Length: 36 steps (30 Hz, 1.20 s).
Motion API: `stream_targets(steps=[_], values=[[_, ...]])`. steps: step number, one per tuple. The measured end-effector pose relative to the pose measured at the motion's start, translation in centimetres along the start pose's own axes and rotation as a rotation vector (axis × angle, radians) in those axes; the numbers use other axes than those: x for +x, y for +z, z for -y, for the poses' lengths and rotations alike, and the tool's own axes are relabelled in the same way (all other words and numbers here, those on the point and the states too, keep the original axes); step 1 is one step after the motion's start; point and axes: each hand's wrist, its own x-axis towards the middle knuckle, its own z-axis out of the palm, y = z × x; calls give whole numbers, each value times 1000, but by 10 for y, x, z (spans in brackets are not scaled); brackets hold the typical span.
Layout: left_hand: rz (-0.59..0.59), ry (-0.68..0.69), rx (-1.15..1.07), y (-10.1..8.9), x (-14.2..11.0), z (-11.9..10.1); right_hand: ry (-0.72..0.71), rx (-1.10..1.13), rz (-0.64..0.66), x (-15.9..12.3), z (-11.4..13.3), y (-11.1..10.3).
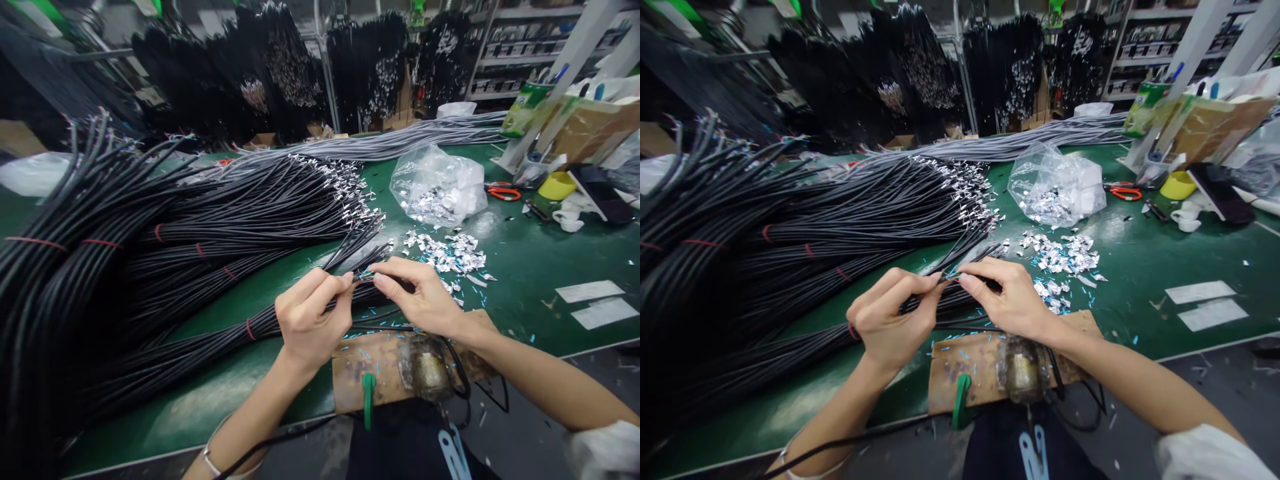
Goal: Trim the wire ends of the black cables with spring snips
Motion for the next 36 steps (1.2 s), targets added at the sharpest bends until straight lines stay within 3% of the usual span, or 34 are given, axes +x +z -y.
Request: stream_targets(steps=[6, 15, 19, 27, 32, 36], values=[[-34, 75, 74, 1, -2, 0, 0, -27, 1, -1, 0, 0], [-12, 76, 90, 0, -2, -2, 97, 148, 27, 0, -1, 3], [-19, 70, 63, -1, 0, -2, 78, 115, 1, 1, 0, 2], [249, -84, -93, -4, 5, 0, -2, -69, -71, -1, 0, -1], [464, -338, -340, -7, 11, 1, -12, -92, -66, -1, -2, 0], [479, -491, -481, -7, 13, 1, 46, -7, -117, 0, -1, -1]])
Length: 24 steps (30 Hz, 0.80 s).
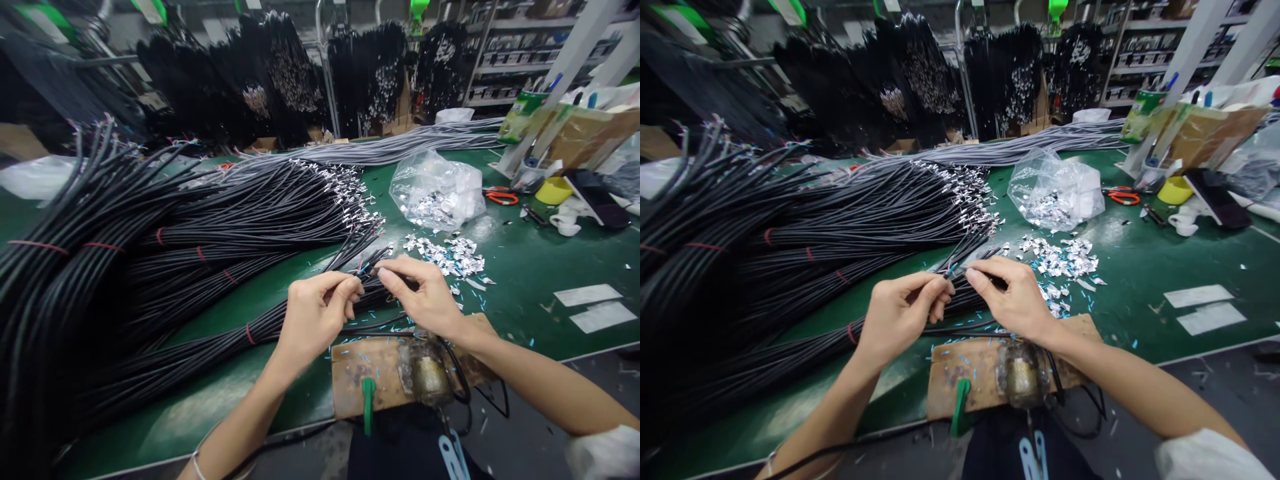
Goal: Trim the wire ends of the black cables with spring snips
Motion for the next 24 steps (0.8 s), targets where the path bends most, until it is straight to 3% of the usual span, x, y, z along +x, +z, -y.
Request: stream_targets(steps=[3, 8, 15, 17, 20, 24], values=[[-51, 0, 3, 4, -1, 0, 78, 104, -25, 0, 0, 0], [-93, 31, 57, 10, -4, 1, 83, 131, -101, 0, -2, 2], [-149, 108, 156, 14, -7, 3, -101, 28, -91, -2, 2, 1], [-183, 194, 234, 16, -8, 3, -39, 54, -60, 0, 0, 2], [-248, 315, 315, 18, -9, 4, 169, 238, -8, 4, -5, 4], [-287, 354, 323, 17, -6, 3, 383, 516, 63, 9, -10, 6]])
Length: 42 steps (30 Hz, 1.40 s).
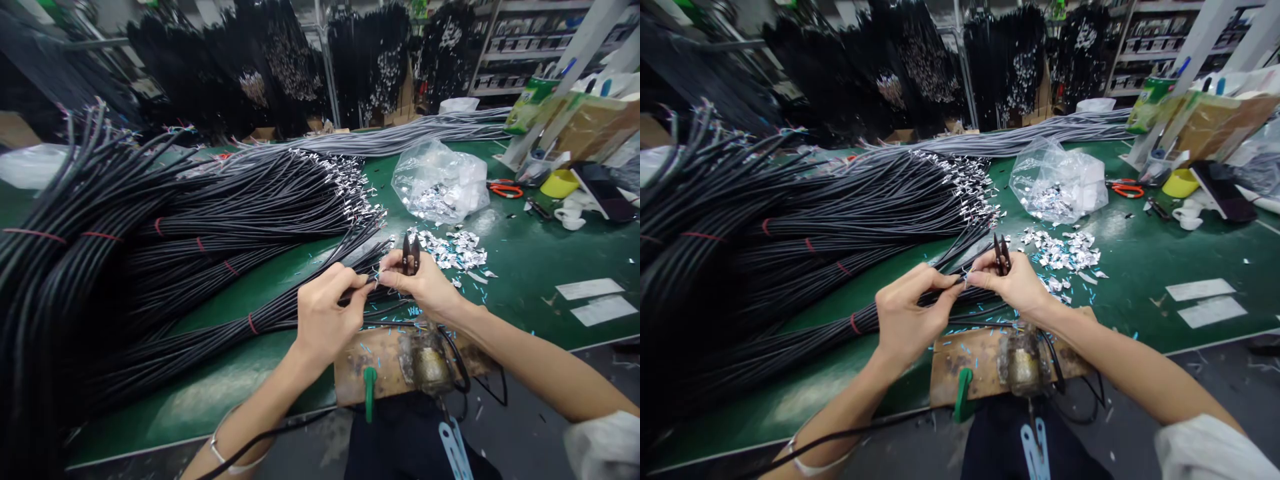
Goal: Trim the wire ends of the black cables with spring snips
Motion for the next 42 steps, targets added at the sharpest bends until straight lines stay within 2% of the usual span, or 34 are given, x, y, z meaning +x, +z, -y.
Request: stream_targets(steps=[5, 9, 11, 14, 16, 18, 20, 22, 23, 26, 28, 30, 32, 34, 35, 36, 37, 40, 42], values=[[32, -44, -53, -1, 2, 1, -48, -73, -23, 2, 2, -3], [68, -89, -57, -5, 3, 3, -41, -66, 28, 0, 4, -2], [115, -181, -134, -7, 6, 4, -7, 12, 90, -1, 3, -2], [201, -332, -311, -10, 11, 6, 50, 93, 274, 0, 0, -4], [218, -353, -344, -8, 11, 6, 19, 38, 337, 4, -1, -9], [189, -329, -273, -5, 8, 6, -57, -92, 240, 10, -3, -12], [157, -306, -176, 0, 4, 6, -103, -197, 67, 15, -5, -14], [141, -291, -115, 4, 1, 7, -64, -168, -24, 16, -7, -11], [144, -288, -106, 5, 1, 8, -14, -109, -8, 15, -8, -9], [199, -321, -166, 5, 4, 12, 108, 53, 151, 8, -7, -3], [269, -389, -272, 4, 6, 13, -2, -32, 200, 4, -4, -3], [305, -477, -392, 4, 6, 11, -230, -252, 144, 5, 0, -9], [283, -535, -480, 3, 6, 8, -393, -428, 2, 11, 3, -21], [228, -566, -528, 2, 6, 5, -401, -417, -214, 18, 5, -33], [212, -581, -547, 1, 7, 4, -375, -360, -372, 21, 6, -37], [208, -597, -565, 0, 8, 4, -350, -337, -450, 23, 7, -40], [210, -613, -582, -2, 9, 5, -341, -351, -459, 23, 7, -40], [235, -612, -617, -5, 13, 8, -365, -510, -144, 14, 9, -28], [237, -589, -620, -5, 13, 9, -438, -515, -66, 6, 10, -17]])
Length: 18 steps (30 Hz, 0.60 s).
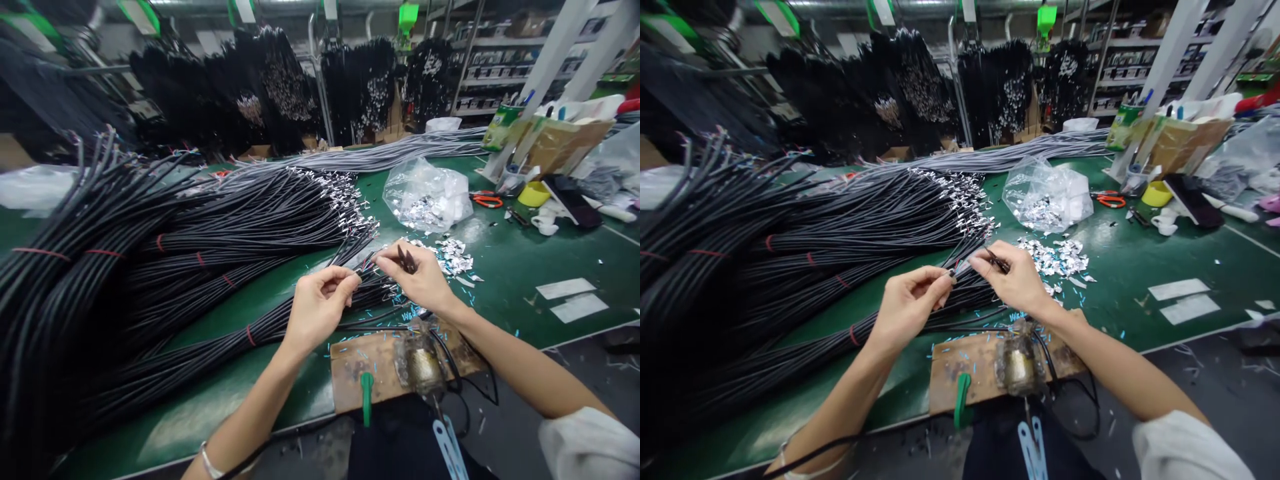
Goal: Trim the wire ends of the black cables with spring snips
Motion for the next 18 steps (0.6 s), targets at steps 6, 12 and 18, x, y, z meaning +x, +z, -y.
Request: stream_targets(steps=[6, 12, 18], values=[[-6, 9, 27, 1, -1, 1, -55, 12, 24, -7, 9, 5], [-2, -2, 49, 3, -2, 1, -70, -16, 6, -9, 11, 6], [36, 9, 72, 4, -2, 1, 381, 331, 128, -5, 11, 9]])
